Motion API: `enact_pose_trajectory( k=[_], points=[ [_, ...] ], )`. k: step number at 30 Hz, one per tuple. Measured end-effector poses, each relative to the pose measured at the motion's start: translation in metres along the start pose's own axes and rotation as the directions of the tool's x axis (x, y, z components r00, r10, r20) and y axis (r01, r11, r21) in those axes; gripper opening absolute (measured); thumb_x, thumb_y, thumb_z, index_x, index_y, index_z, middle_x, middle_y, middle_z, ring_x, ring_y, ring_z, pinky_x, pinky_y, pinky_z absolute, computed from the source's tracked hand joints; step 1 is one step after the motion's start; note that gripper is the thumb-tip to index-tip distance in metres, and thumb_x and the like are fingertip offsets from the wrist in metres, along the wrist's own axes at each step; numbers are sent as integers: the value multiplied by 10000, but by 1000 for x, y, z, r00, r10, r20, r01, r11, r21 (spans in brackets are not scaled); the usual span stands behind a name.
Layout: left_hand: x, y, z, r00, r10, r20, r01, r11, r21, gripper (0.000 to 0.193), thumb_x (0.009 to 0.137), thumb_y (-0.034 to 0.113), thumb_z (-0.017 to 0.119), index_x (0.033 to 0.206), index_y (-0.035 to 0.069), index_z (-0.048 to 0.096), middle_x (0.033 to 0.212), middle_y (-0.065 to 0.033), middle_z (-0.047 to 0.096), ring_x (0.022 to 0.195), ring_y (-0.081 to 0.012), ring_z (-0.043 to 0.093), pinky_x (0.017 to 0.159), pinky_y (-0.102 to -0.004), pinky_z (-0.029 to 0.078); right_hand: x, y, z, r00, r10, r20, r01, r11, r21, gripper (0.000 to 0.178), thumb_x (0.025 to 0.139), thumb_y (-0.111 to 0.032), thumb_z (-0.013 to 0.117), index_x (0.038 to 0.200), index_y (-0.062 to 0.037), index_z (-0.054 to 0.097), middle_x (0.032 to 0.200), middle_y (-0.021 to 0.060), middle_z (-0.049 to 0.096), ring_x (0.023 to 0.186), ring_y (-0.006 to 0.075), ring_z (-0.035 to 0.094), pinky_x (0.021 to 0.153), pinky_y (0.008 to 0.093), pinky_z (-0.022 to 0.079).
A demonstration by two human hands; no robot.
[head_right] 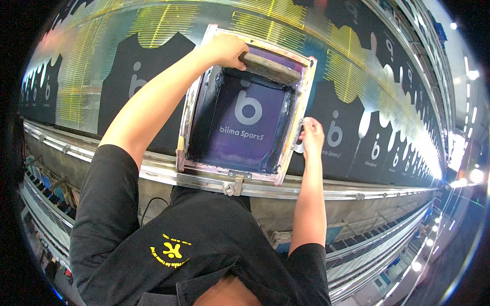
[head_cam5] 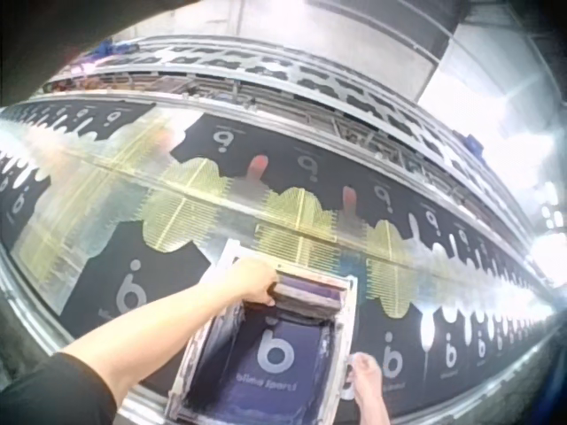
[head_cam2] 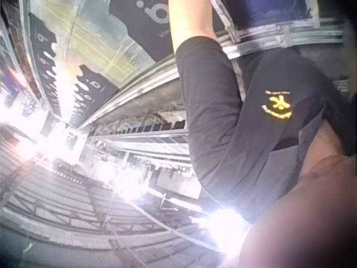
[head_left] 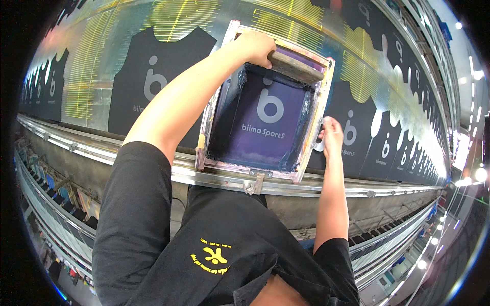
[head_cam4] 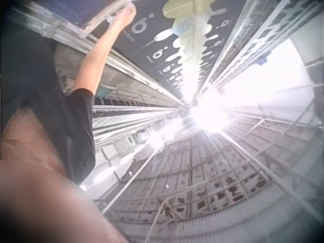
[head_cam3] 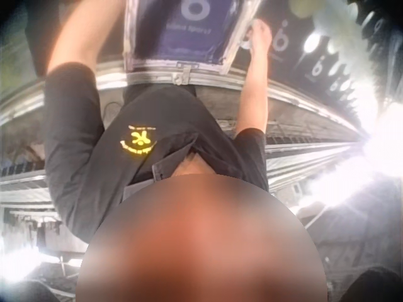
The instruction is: The person uses a squeegee to spread dark ink across a screen-printing frame placed over a black t-shirt. The person repeatedly pulls the squeegee across the screen to ensure even ink coverage, then lifts the frame and moves it away.
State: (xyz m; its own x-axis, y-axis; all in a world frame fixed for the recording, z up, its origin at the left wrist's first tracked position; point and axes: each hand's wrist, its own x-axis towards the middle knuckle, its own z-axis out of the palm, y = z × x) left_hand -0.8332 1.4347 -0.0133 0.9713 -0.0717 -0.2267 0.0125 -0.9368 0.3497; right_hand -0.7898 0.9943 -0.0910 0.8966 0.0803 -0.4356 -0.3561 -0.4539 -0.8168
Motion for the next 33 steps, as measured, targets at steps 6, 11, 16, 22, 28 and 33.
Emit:
enact_pose_trajectory(
  k=[6, 11, 16, 22, 28, 33],
  points=[
    [-38, 12, 18, 999, 15, -40, -23, 977, -211, 480, 855, 324, 880, 1310, 208, 783, 1171, -93, 807, 1117, -339, 759, 954, -490, 594, -21, -53, -5, 992, 94, 90, -101, 992, 73, 469, 1074, -404, 758, 1330, -18, 686, 771, -59, 499, 548, 28, 411, 463, 224, 343],
    [-146, 72, 75, 996, 1, -89, -31, 939, -343, 570, 806, 186, 911, 1356, 209, 767, 1234, -70, 798, 1185, -319, 735, 1005, -478, 573, -28, -78, -12, 995, 54, 85, -67, 986, 154, 401, 1063, -379, 773, 1241, -27, 702, 747, -48, 501, 506, 24, 377, 444, 238, 312],
    [-274, 144, 155, 967, 43, -251, -113, 957, -269, 644, 782, 132, 879, 1409, 180, 740, 1409, -30, 741, 1339, -280, 641, 1122, -466, 496, -32, -80, -8, 999, -36, 36, 30, 988, 150, 410, 1053, -367, 781, 1257, -17, 722, 753, -48, 524, 519, 25, 397, 446, 231, 316],
    [-319, 121, 136, 959, 26, -281, -118, 941, -316, 644, 784, 102, 830, 1420, 133, 732, 1458, -48, 721, 1355, -303, 641, 1144, -447, 504, -54, -89, 42, 967, -232, -106, 250, 943, 218, 402, 1036, -393, 798, 1233, -47, 746, 726, -67, 532, 489, 9, 386, 426, 207, 293],
    [-370, 9, 115, 976, -59, -211, 6, 970, -244, 615, 779, 177, 870, 1362, 35, 736, 1408, -140, 742, 1346, -328, 663, 1137, -436, 527, -72, -45, 181, 964, -254, -71, 264, 920, 291, 308, 1069, -234, 756, 1264, 4, 740, 869, -33, 640, 722, 56, 533, 634, 239, 432],
    [-438, -98, 79, 985, -118, -127, 85, 968, -236, 542, 738, 139, 805, 1274, 63, 765, 1261, -131, 788, 1245, -342, 717, 1062, -463, 567, -125, -27, 319, 964, -255, -78, 266, 903, 337, 276, 1062, -166, 732, 1264, 23, 728, 1081, 55, 743, 962, 126, 671, 875, 291, 543]
  ],
)
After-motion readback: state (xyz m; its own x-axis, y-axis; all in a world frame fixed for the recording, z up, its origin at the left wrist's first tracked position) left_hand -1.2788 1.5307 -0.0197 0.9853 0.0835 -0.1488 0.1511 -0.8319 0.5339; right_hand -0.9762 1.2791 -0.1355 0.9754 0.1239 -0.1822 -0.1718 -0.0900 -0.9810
